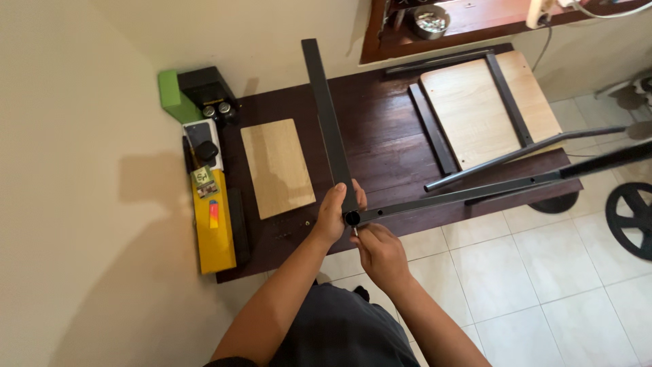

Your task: The person assembles a metal furniture frame by inserting a vertical leg into a horizontal crossbar and tightening it with an Allen key. They then attach another crossbar to the frame and secure it with additional screws.

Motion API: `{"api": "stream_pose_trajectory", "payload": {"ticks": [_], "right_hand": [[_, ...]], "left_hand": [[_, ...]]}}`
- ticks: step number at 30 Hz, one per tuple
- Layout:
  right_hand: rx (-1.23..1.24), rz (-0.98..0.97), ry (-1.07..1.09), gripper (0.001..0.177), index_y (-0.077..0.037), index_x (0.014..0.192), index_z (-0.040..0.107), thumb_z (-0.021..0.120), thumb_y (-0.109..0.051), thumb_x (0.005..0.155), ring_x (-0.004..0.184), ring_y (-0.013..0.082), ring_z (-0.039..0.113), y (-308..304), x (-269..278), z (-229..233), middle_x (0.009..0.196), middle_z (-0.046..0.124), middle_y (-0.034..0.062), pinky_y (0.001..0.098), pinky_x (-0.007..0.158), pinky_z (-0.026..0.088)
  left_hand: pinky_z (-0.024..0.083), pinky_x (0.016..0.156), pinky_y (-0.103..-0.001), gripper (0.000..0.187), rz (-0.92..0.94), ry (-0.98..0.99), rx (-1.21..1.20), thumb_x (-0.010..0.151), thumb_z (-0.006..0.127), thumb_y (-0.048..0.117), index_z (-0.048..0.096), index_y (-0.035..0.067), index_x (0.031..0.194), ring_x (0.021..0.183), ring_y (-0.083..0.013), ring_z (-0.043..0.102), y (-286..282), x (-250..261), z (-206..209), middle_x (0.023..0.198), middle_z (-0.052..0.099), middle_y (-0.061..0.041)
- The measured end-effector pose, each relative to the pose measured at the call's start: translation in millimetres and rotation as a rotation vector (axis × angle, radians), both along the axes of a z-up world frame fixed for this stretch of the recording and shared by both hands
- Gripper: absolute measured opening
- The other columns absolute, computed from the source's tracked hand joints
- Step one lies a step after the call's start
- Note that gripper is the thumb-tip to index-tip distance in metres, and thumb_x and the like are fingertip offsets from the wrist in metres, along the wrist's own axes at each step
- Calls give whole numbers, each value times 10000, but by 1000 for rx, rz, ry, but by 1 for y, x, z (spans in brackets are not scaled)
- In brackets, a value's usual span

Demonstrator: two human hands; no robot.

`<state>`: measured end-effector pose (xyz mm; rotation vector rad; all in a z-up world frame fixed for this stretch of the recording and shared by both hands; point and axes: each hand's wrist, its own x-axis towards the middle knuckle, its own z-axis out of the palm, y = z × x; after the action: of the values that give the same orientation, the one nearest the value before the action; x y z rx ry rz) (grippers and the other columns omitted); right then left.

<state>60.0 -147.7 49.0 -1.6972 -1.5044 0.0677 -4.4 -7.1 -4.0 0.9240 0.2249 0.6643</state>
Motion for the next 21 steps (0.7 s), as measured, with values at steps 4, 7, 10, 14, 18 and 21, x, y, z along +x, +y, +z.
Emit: {"api": "stream_pose_trajectory", "payload": {"ticks": [4,7,10,14,18,21], "right_hand": [[-23,38,8,122,9,927,654,730,-77,885,817,350,669,2,5,3,875,693,143,438,695,536],[-39,64,38,109,2,890,655,729,-78,892,788,346,676,5,7,6,850,701,138,431,685,534],[-56,88,87,84,-2,872,670,711,-68,904,755,339,683,7,8,8,820,706,131,421,673,532],[-49,159,226,59,-6,932,704,653,-34,926,764,324,692,7,8,9,862,717,130,393,667,541],[-196,176,332,59,-7,904,709,664,-44,916,674,306,672,5,14,7,774,685,130,392,603,520],[-157,203,242,68,3,875,676,682,-52,914,698,331,648,5,18,2,762,655,146,407,624,508]], "left_hand": [[410,625,-302,479,16,13,29,1107,326,415,516,61,846,686,-148,463,1,-1,3,756,526,-69],[423,647,-302,473,30,14,31,1111,325,419,514,67,858,698,-142,460,0,-1,6,760,516,-56],[420,637,-297,468,34,30,14,1108,334,420,522,63,872,684,-137,447,-1,-1,8,750,503,-46],[432,651,-300,463,40,30,-3,1101,356,433,538,54,907,692,-143,457,-3,-2,11,754,502,-41],[463,715,-301,412,5,23,-25,1086,398,414,548,46,979,748,-148,495,-3,-4,16,792,524,-52],[484,729,-300,292,1,68,-52,1011,446,336,560,67,1029,767,-162,538,3,-5,23,808,560,-69]]}}
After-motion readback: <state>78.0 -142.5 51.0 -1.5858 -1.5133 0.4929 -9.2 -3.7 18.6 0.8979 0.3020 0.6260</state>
